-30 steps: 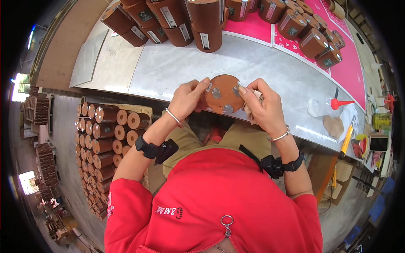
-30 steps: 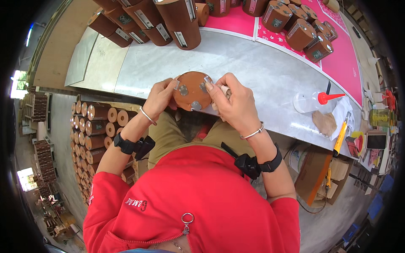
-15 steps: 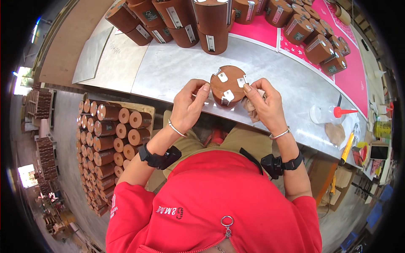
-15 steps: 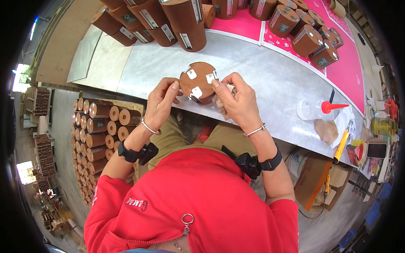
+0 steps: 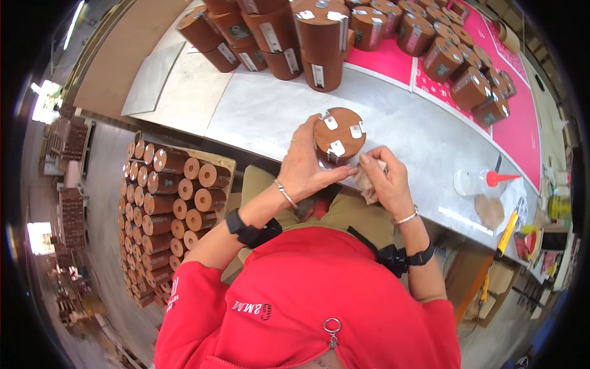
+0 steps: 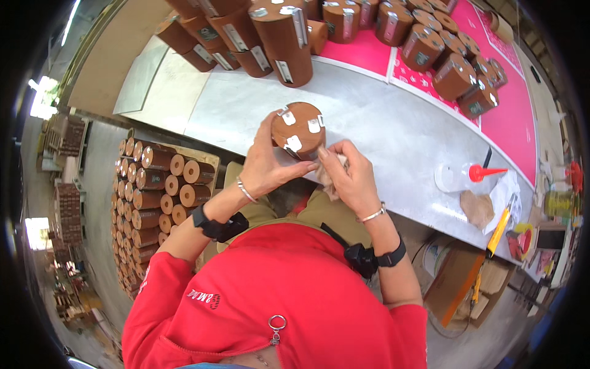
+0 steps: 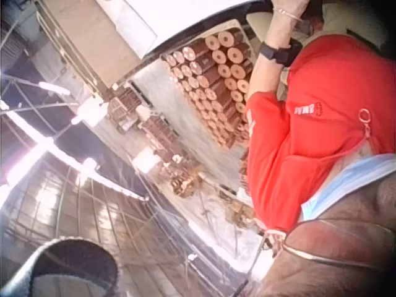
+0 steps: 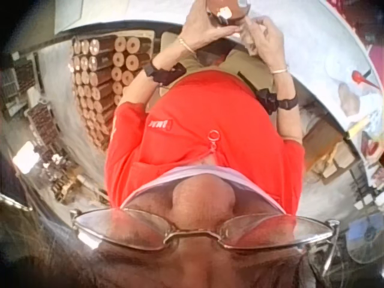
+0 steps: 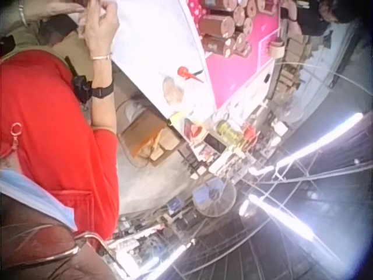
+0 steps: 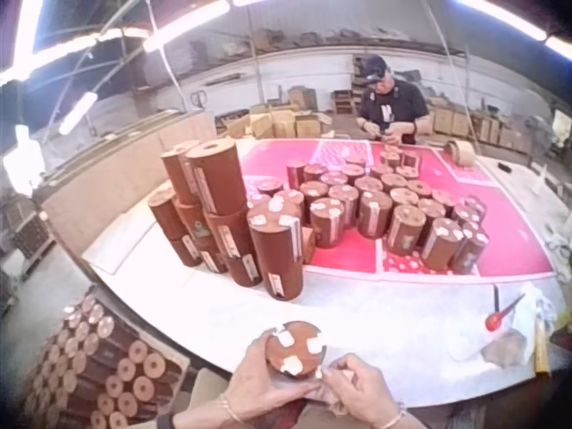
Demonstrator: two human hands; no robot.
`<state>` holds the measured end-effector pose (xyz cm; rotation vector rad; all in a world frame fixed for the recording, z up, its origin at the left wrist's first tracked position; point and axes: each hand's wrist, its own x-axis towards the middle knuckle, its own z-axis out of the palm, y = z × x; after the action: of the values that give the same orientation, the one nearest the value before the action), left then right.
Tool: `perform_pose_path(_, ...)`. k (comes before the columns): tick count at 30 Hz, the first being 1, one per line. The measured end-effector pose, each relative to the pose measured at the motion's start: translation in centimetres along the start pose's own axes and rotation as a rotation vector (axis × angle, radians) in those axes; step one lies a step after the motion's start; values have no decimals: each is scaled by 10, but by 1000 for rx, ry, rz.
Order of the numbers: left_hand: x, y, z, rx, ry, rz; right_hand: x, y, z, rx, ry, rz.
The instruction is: Applying labels and cleaning wooden/composite cylindrical furniture legs in a manufacturing facility.
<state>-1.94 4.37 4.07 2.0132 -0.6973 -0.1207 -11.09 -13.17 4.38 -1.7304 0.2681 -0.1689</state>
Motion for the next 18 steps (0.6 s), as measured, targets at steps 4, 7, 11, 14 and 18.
perform_pose_path(4, -1, -13, 16, -39, 106, -38, -16, 12, -1, -153, -13, -11)
perform_pose_path(7, -1, -18, 14, -86, 95, -14, -25, 16, -2, -106, -76, 55)
perform_pose_path(11, -19, -15, -5, -61, 156, -78, -21, 15, 3, -157, -186, 50)
perform_pose_path(14, -51, -20, -38, -41, 312, -166, -9, 12, 16, -122, -341, 61)
perform_pose_path(18, -129, -29, -94, -1, 620, -294, 8, 5, 51, -47, -522, 193)
